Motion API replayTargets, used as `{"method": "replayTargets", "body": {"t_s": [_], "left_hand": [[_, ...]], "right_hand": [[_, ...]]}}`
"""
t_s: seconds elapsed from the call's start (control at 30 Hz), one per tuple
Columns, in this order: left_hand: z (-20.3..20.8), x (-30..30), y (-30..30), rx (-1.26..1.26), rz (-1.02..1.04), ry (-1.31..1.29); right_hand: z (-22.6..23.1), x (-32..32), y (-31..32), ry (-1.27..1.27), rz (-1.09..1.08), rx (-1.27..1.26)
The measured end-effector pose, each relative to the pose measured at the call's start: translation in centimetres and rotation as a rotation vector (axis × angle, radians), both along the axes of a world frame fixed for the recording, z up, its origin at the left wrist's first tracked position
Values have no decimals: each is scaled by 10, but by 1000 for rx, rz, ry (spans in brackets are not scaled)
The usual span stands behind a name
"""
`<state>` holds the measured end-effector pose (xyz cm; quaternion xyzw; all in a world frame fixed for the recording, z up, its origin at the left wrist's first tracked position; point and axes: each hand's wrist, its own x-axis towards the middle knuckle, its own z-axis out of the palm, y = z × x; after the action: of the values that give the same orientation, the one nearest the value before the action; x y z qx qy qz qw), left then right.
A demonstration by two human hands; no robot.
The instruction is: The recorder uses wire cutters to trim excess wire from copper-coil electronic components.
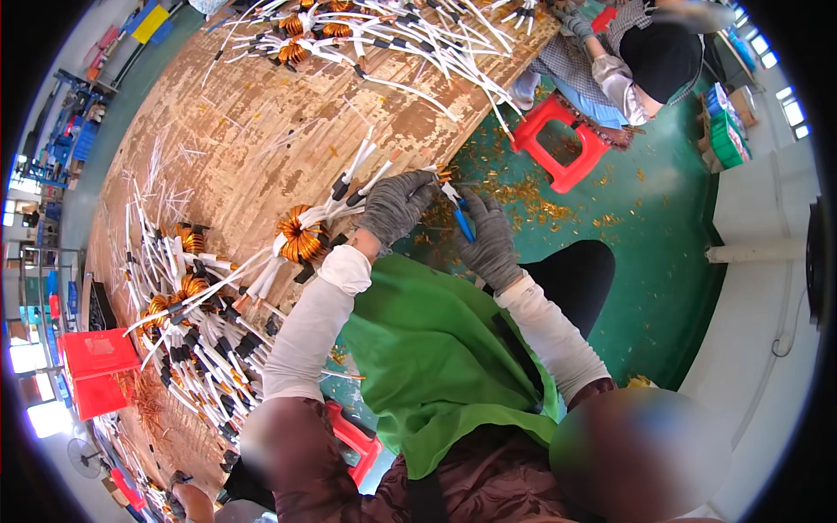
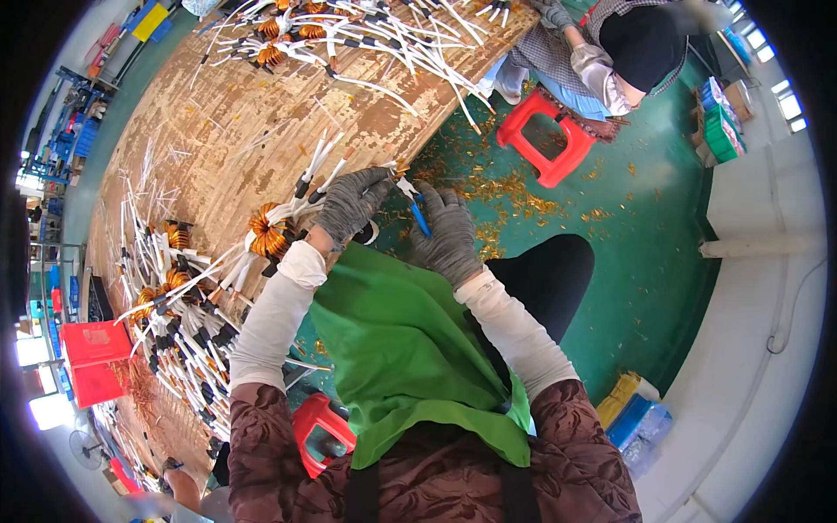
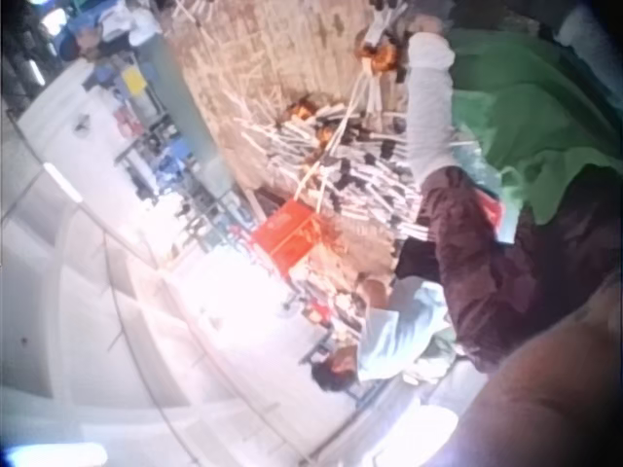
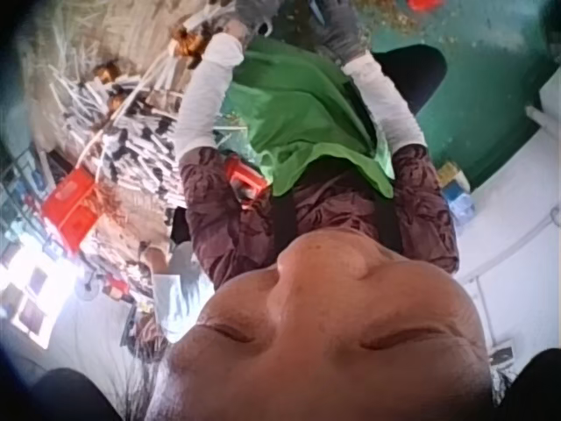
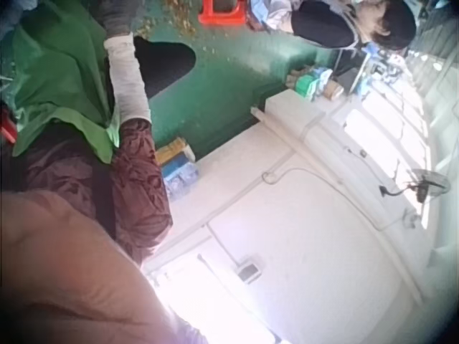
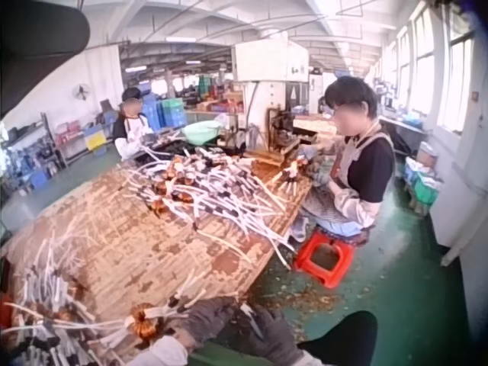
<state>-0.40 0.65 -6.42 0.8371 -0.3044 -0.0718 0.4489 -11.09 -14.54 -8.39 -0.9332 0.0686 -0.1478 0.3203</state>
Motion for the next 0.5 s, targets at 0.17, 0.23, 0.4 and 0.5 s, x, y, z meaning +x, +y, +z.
{"method": "replayTargets", "body": {"t_s": [0.17, 0.23, 0.4, 0.5], "left_hand": [[-5, -6, -6, -24, 62, -30], [-8, -9, -6, -1, 126, -96], [-4, 3, 2, 82, 17, -180], [26, 15, 8, -22, -254, 561]], "right_hand": [[3, 0, 6, 74, -51, -101], [10, 0, 5, 57, -55, -88], [7, -11, -5, 325, 160, 866], [5, 3, -21, -157, 218, -3]]}}
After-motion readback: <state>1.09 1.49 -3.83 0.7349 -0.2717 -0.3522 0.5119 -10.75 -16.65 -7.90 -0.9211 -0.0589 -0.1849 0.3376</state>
